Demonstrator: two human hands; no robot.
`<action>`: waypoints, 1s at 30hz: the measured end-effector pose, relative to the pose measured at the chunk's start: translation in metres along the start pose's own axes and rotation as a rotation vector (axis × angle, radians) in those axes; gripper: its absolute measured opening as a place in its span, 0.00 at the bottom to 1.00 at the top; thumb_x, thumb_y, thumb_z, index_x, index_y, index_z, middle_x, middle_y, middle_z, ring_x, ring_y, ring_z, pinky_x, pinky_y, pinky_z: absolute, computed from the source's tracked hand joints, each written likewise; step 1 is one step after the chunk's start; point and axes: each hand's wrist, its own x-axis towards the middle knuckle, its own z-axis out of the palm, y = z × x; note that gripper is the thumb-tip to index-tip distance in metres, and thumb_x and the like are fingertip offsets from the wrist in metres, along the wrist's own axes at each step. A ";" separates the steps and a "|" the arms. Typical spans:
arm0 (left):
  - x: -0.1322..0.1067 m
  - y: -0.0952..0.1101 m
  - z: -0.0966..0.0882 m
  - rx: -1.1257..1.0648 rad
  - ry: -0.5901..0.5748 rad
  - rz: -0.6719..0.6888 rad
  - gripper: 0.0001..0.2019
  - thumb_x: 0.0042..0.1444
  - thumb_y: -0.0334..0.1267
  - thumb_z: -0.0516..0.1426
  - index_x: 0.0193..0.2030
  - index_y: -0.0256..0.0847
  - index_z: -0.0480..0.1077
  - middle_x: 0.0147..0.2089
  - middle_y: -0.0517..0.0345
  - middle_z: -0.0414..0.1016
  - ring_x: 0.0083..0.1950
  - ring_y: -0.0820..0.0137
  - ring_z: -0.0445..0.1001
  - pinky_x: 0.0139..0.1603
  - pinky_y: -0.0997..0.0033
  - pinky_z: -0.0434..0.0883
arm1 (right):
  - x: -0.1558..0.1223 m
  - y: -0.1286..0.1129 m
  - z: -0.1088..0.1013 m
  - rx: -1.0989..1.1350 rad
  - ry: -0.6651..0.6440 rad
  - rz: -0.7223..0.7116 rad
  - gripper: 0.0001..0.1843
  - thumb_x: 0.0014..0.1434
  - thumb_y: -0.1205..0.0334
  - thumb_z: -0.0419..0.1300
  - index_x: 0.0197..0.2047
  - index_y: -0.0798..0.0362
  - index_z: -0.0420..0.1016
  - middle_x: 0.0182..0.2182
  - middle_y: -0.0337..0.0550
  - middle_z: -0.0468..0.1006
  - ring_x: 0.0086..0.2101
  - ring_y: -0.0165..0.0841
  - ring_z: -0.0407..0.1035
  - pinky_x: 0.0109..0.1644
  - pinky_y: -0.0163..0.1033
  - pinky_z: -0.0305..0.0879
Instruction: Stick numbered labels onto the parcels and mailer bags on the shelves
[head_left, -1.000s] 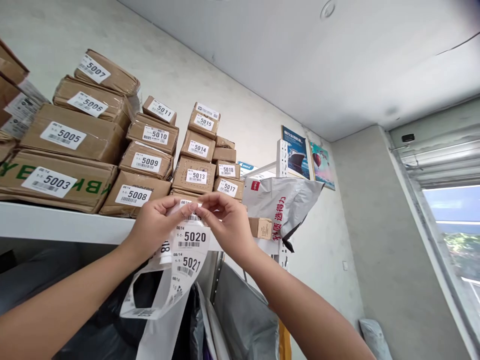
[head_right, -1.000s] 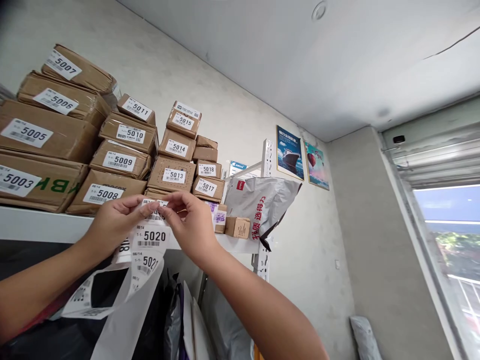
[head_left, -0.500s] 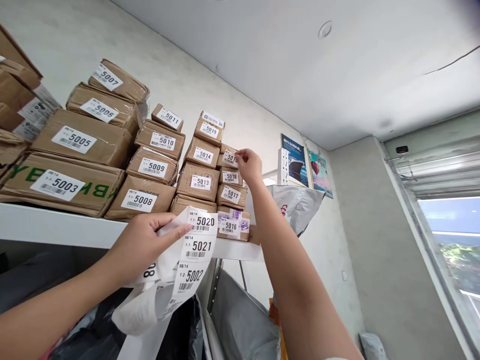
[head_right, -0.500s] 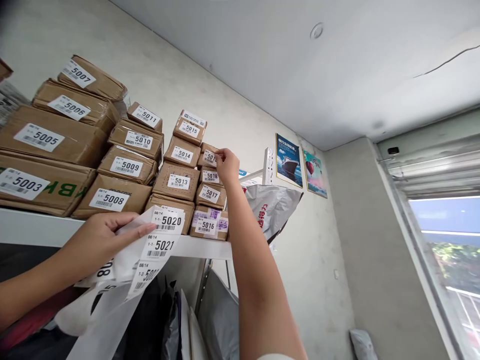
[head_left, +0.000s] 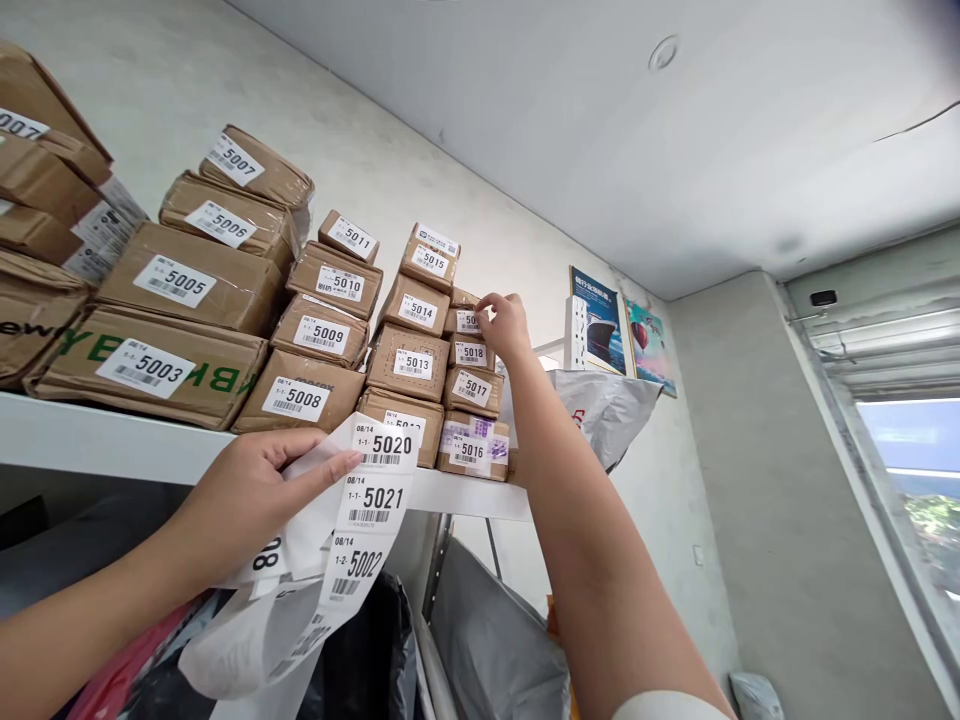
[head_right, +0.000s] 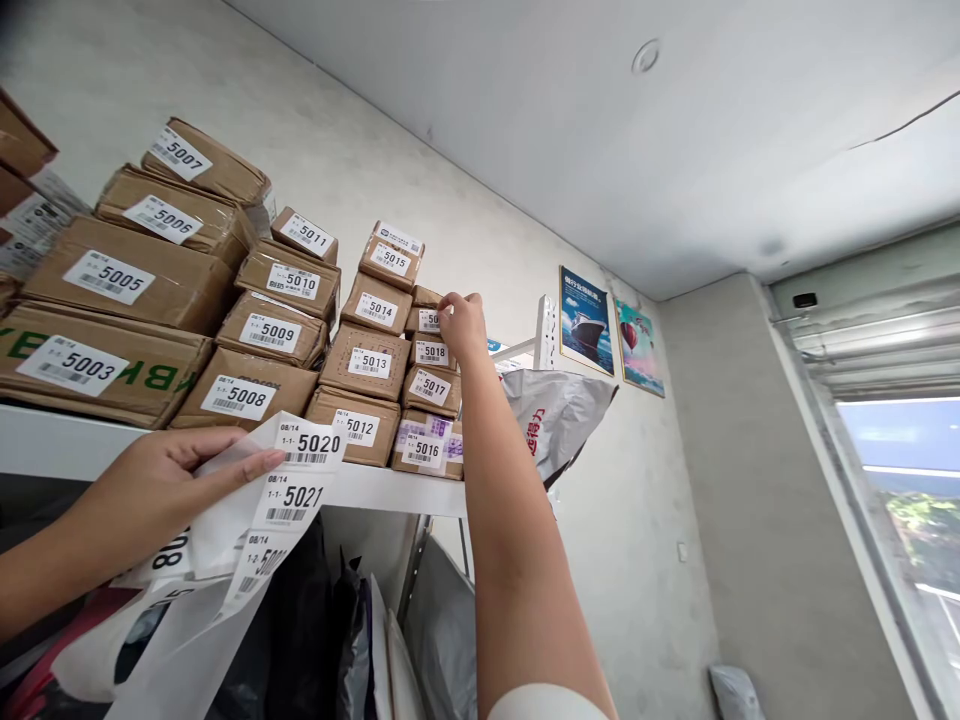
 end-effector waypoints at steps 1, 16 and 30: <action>-0.001 0.000 0.000 -0.002 -0.004 0.000 0.21 0.46 0.60 0.60 0.32 0.44 0.80 0.35 0.59 0.83 0.36 0.63 0.78 0.33 0.72 0.70 | -0.001 0.000 0.000 -0.012 -0.004 0.001 0.10 0.57 0.68 0.58 0.43 0.50 0.74 0.44 0.47 0.65 0.42 0.39 0.68 0.51 0.47 0.65; -0.011 0.012 0.003 -0.045 0.007 -0.058 0.19 0.47 0.56 0.61 0.32 0.42 0.79 0.33 0.60 0.81 0.36 0.63 0.75 0.35 0.73 0.67 | 0.001 0.005 0.008 0.019 -0.025 0.006 0.05 0.57 0.66 0.56 0.38 0.50 0.70 0.31 0.40 0.71 0.36 0.37 0.67 0.46 0.44 0.64; -0.015 0.012 0.003 -0.049 0.005 -0.070 0.19 0.48 0.57 0.61 0.32 0.43 0.79 0.32 0.60 0.81 0.35 0.63 0.74 0.35 0.71 0.67 | 0.002 0.001 0.015 0.117 0.033 0.256 0.19 0.62 0.60 0.54 0.54 0.57 0.58 0.44 0.54 0.74 0.44 0.41 0.70 0.49 0.43 0.64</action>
